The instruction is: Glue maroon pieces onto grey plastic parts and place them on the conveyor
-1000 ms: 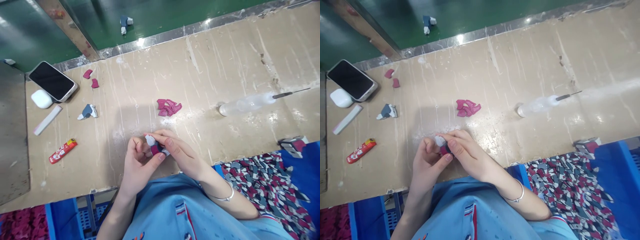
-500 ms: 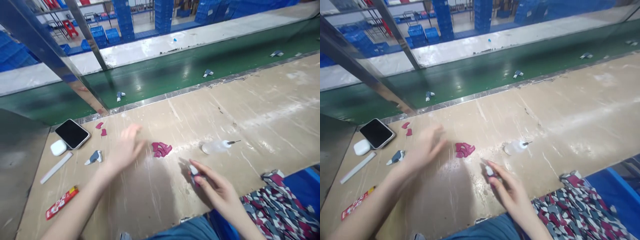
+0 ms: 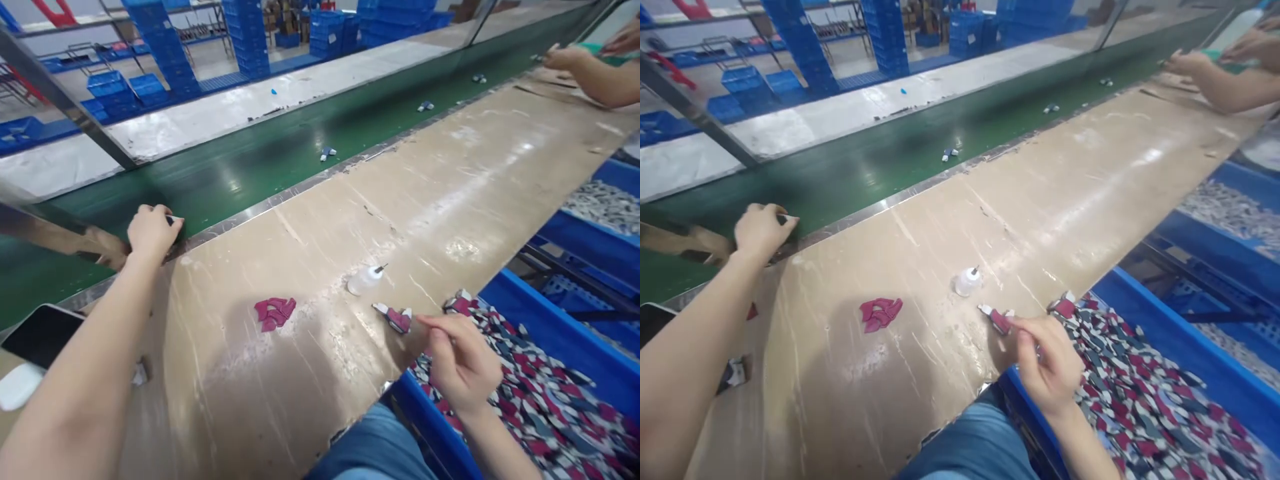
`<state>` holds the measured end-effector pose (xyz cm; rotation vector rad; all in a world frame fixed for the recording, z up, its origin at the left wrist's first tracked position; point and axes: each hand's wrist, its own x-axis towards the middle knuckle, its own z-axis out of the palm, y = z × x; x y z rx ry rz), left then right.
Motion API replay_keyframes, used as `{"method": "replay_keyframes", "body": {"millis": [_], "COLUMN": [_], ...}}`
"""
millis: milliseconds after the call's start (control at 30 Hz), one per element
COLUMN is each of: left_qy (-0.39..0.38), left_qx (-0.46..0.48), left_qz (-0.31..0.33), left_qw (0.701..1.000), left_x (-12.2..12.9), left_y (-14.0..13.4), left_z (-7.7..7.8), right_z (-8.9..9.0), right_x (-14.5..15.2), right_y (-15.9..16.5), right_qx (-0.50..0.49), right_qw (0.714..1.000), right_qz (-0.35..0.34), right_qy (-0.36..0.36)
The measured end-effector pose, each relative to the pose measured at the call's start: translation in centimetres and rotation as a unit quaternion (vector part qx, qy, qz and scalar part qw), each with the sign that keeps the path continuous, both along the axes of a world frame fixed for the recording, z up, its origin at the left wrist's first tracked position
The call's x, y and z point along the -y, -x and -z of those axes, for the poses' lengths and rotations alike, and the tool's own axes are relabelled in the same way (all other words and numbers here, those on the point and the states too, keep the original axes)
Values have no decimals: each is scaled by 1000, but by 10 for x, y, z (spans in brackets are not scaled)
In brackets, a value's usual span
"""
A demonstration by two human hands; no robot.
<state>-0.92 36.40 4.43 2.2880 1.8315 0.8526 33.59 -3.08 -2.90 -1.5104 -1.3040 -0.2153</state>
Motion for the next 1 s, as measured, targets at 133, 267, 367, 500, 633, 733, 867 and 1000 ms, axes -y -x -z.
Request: {"method": "replay_keyframes", "body": {"millis": [133, 267, 367, 500, 633, 733, 867, 1000], "left_qy": [-13, -1, 37, 102, 186, 215, 231, 215], "left_qx": [37, 60, 58, 92, 180, 200, 209, 199], "left_qz": [51, 77, 100, 69, -5, 9, 31, 54], "left_qw": [998, 995, 993, 988, 966, 956, 950, 954], "left_x": [37, 114, 185, 270, 326, 348, 357, 358], "left_y": [5, 15, 23, 28, 18, 3, -11, -11], "left_z": [-8, -4, 0, 7, 19, 30, 43, 48], "right_z": [-12, -14, -8, 6, 5, -5, -13, -13], "right_x": [-13, -41, -57, -75, -84, -73, -44, -32], "right_y": [29, 55, 51, 24, 29, 66, 111, 124], "right_qx": [-209, -605, -751, -846, -794, -616, -315, -185], "right_qw": [959, 711, 525, 356, 451, 705, 892, 918], "right_qz": [-180, -333, -370, -383, -380, -327, -295, -319], "right_qy": [73, 133, 149, 102, 150, 130, 132, 146]}}
